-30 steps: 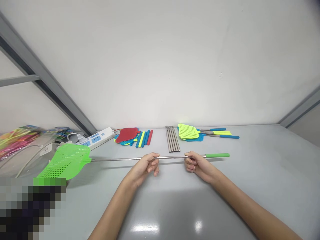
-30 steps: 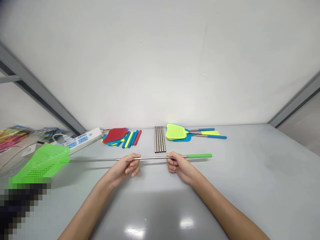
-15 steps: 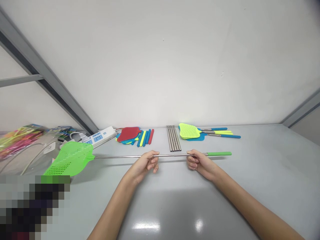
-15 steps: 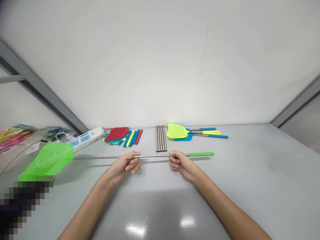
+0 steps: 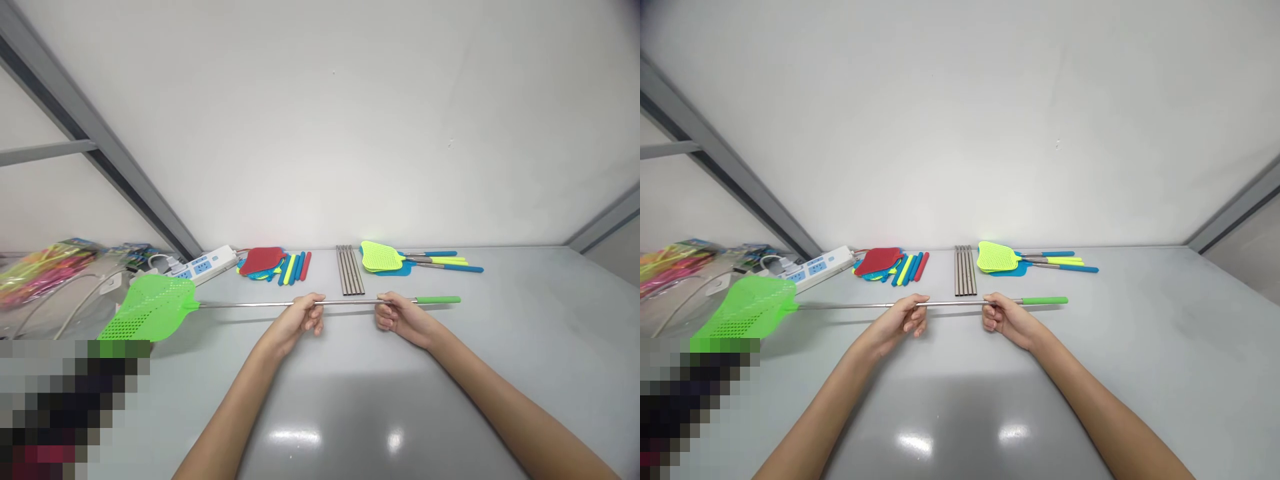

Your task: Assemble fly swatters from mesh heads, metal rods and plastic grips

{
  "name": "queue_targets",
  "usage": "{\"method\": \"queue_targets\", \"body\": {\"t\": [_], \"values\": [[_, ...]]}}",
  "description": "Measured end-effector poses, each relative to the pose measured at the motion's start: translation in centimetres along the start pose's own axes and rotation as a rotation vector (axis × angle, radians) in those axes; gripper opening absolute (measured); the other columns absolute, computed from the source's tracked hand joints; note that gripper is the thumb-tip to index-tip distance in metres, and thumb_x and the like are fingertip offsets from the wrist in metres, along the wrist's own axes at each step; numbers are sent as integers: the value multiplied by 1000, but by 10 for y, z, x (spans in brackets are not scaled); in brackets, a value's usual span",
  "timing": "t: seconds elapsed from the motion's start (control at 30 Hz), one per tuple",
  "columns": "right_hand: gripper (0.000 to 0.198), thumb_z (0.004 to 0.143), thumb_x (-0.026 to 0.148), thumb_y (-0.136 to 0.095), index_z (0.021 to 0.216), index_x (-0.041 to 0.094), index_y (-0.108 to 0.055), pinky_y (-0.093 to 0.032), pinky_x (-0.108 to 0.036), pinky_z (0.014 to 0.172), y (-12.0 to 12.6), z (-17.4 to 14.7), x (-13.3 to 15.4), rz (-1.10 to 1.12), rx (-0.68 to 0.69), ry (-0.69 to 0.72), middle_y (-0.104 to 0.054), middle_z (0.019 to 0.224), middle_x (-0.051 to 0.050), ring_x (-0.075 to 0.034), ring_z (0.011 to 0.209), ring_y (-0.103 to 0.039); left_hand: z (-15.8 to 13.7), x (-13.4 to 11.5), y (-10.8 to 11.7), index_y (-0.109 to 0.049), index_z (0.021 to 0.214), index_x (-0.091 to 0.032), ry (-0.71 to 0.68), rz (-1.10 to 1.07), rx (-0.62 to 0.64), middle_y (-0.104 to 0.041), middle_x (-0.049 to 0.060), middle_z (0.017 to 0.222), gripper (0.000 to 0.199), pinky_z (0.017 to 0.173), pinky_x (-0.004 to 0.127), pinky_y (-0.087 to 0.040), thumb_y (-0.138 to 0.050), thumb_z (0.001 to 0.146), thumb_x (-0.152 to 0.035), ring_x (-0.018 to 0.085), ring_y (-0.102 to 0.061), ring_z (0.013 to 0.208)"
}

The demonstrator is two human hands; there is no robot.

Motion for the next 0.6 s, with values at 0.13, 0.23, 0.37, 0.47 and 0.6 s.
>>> {"method": "queue_targets", "body": {"t": [0.13,0.23,0.37,0.47,0.6], "values": [[33,74,31,-49,47,17,-36,-27,-27,52,3,1,0,43,-14,9,-26,48,5,-10,47,-31,-2,-3,0,-31,43,-19,0,-17,-31,-24,-7,33,37,53,23,-35,-42,73,-38,10,-39,37],[34,74,31,-48,46,17,-37,-27,-28,52,5,2,0,78,-16,7,-24,47,5,-10,47,-30,-1,-4,3,-31,43,-19,-19,-49,-84,-22,-7,31,37,50,22,-34,-39,74,-38,9,-37,36],[33,74,32,-49,46,17,-39,-28,-28,53,4,1,1,70,-17,9,-28,49,3,-10,48,-31,1,-2,5,-32,42,-19,-56,-39,-123,-24,-7,32,37,49,22,-34,-39,74,-38,9,-37,36],[34,75,33,-47,46,17,-39,-28,-29,54,4,1,1,62,1,11,-28,49,3,-11,49,-32,1,0,3,-32,42,-19,-91,-30,-130,-25,-6,33,38,50,23,-34,-40,74,-39,9,-37,36],[34,77,33,-45,47,17,-40,-28,-29,55,4,0,0,58,22,16,-30,50,3,-11,50,-35,-1,-1,-2,-33,42,-18,-146,-15,-118,-25,-7,33,40,50,22,-34,-42,75,-39,8,-38,37]]}}
Point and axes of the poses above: each hand's wrist, its own z-axis towards the middle knuckle, its own y-axis out of the back of the hand, x = y × z, the point moved 1 cm from there along z, towards the middle knuckle
